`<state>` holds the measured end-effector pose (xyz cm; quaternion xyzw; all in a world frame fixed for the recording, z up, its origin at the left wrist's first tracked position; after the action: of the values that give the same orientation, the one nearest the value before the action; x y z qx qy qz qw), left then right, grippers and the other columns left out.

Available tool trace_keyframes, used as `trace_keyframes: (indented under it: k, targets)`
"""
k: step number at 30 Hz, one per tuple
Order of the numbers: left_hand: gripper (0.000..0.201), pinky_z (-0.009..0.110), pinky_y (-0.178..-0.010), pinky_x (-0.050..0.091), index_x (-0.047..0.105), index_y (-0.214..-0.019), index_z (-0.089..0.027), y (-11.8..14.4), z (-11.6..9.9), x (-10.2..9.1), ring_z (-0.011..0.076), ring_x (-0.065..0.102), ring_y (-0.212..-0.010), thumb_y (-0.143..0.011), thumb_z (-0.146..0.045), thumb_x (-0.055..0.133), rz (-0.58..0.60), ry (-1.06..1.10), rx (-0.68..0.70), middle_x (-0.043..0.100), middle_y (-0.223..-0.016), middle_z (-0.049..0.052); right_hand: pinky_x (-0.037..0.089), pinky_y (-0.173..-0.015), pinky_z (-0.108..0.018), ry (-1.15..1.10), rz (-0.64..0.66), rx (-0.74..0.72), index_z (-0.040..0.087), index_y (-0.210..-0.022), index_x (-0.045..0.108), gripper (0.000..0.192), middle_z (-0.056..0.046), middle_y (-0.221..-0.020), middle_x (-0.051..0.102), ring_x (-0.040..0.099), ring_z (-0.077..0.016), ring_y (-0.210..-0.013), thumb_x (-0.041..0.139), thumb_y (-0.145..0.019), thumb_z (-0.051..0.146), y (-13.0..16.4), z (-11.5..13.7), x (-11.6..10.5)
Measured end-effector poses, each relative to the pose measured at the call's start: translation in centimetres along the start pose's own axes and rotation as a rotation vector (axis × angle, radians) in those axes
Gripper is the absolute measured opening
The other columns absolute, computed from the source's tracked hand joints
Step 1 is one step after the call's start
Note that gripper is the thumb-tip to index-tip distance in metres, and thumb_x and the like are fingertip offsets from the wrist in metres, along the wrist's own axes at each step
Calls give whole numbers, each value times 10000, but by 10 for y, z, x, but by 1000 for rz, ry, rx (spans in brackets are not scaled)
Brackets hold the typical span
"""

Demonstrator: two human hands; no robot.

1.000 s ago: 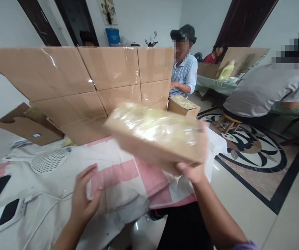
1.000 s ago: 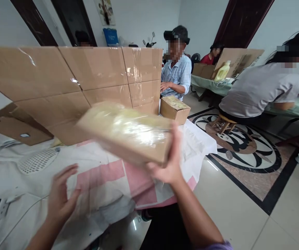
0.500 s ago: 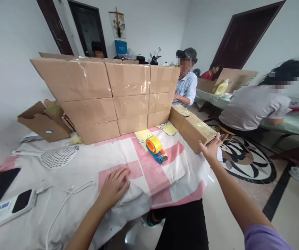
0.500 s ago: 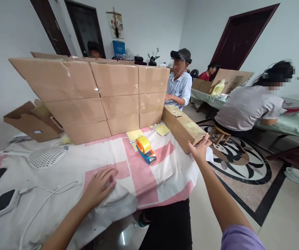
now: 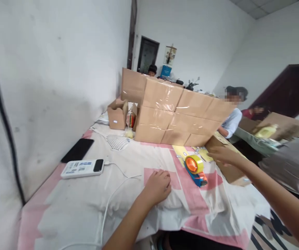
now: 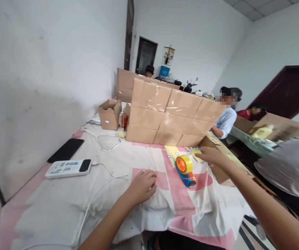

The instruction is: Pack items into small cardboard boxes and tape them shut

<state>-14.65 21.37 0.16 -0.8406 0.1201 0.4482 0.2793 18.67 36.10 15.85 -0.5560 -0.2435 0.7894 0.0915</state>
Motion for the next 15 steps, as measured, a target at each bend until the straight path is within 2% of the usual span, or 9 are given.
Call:
trace_keyframes:
  k: [2,3,4,6,8,9,11,13,15]
  targets:
    - [131,373,-881,468,653,-888,-168,4,4,-10,215,608,-997,-915,-201,530,-37,8,-22,673,-1034,71,563,-572,-298,-35,243,-125,227,-892,769,343,-52,-755,739,669,-186,-545,772,-715,521,-32,92,65]
    - [128,360,-841,468,651,-870,-166,7,7,-13,207,612,-949,-909,-206,536,-48,13,-36,670,-994,64,592,-693,-300,-57,333,-208,231,-1015,766,342,-50,-871,765,720,-200,-688,757,-764,463,-47,141,99]
    - [131,349,-802,464,649,-861,-165,10,10,-16,200,614,-909,-908,-216,538,-52,14,-48,669,-963,60,586,-859,-334,-53,428,-351,217,-1153,731,374,-75,-1052,765,738,-237,-906,727,-814,373,-61,192,131]
    - [142,340,-743,453,647,-852,-165,18,18,-18,195,617,-844,-909,-236,538,-47,6,-68,671,-910,55,463,-1109,-397,-63,456,-572,175,-1394,594,542,-123,-1412,617,597,-293,-1281,680,-863,245,-91,290,187]
    - [153,345,-724,451,648,-844,-168,26,25,-20,199,623,-817,-908,-253,538,-53,-17,-86,674,-876,51,351,-1203,-362,-107,441,-603,134,-1523,441,661,-135,-1600,409,425,-264,-1451,605,-882,121,-121,370,229]
    - [158,348,-718,453,648,-840,-170,30,29,-21,202,628,-812,-907,-264,539,-61,-29,-92,678,-867,50,324,-1217,-353,-122,434,-580,123,-1561,372,722,-138,-1646,320,367,-255,-1488,574,-871,58,-136,402,246]
    - [174,348,-689,451,646,-839,-175,36,36,-25,209,637,-803,-905,-297,543,-84,-46,-113,687,-862,52,359,-1191,-375,-144,432,-499,82,-1587,290,806,-190,-1651,269,387,-279,-1470,566,-834,0,-161,447,273]
    - [184,336,-629,430,635,-808,-181,39,42,-30,214,642,-772,-886,-329,560,-86,-58,-137,692,-837,55,430,-1120,-435,-149,433,-398,25,-1528,372,742,-257,-1557,377,499,-329,-1362,585,-817,-3,-175,470,292]
    - [168,327,-577,398,617,-772,-184,40,45,-36,219,642,-732,-856,-327,586,-86,-73,-115,687,-791,59,469,-1055,-475,-152,415,-311,-4,-1372,536,536,-269,-1399,511,578,-347,-1241,583,-838,17,-179,477,302]
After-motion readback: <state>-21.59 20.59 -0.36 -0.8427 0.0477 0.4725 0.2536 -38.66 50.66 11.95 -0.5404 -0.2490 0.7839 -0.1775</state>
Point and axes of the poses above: each hand's wrist, its own y-axis away from the middle knuckle, its own x-axis out of the palm, z = x × y, the point moved 1 cm from there along -y, towards the middle knuckle
